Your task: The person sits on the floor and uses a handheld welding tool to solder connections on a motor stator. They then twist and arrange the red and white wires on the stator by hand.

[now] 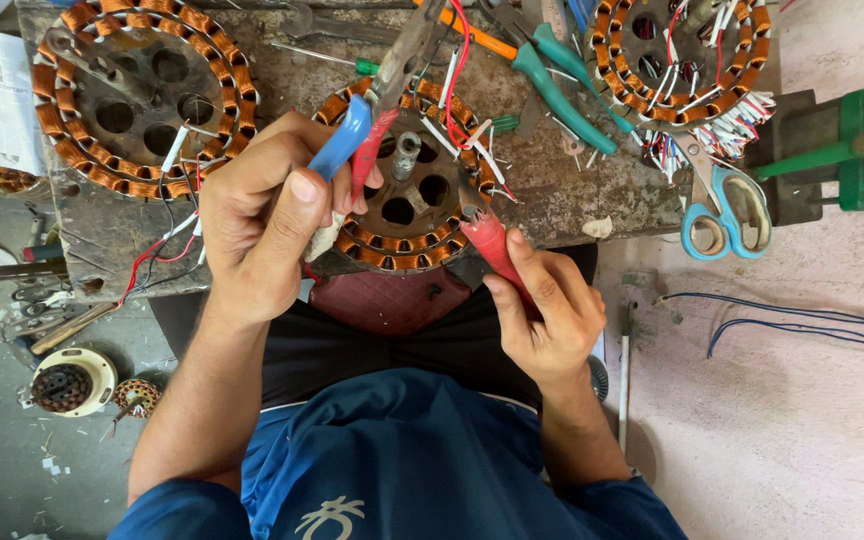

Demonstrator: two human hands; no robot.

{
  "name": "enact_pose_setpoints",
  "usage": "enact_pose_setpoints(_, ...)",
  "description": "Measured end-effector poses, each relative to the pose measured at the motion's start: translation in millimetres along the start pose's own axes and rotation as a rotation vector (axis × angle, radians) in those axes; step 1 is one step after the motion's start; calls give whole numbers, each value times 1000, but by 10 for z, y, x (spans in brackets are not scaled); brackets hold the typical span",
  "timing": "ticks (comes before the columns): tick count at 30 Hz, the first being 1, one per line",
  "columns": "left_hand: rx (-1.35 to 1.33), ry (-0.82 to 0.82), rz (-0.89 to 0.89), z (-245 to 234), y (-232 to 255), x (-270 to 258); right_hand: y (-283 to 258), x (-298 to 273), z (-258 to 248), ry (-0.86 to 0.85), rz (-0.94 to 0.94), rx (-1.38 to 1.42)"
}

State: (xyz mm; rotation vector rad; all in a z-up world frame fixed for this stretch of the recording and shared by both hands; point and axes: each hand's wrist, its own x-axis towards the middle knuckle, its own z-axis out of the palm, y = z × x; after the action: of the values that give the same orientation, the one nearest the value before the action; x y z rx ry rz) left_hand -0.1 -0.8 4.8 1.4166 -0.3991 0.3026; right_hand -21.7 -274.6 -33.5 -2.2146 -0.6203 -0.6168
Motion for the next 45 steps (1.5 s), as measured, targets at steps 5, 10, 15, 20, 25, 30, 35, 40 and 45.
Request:
enact_pose_setpoints(5,-3,5,16,-12,-31,4,-5,17,3,-4,-6,15)
enact_pose_setpoints(10,14,28,-11,-13,-27,-18,-14,21,-2,-6,-6,14)
enact_pose_setpoints(15,14,21,13,-9,-32,-11,14,-22,-3,1,-6,7)
enact_pose_setpoints(20,-22,8,14,1,-2,-12,45,-175,-49,59,-102,122)
enact_pose_setpoints(25,13,45,55,19,44,-42,8,-438,-75,71,-78,275)
enact_pose_setpoints(30,-19,146,116,42,88,-212,73,-578,-62,20,-5,417)
enact_pose_setpoints(35,-86,443,135,140,103,-627,66,-685,-74,-29,50,654)
enact_pose_setpoints(40,45,659,136,241,50,-1019,-49,-834,5,-81,235,1041)
enact_pose_setpoints(45,464,611,-34,664,45,-1424,-14,-922,112,-243,234,1304)
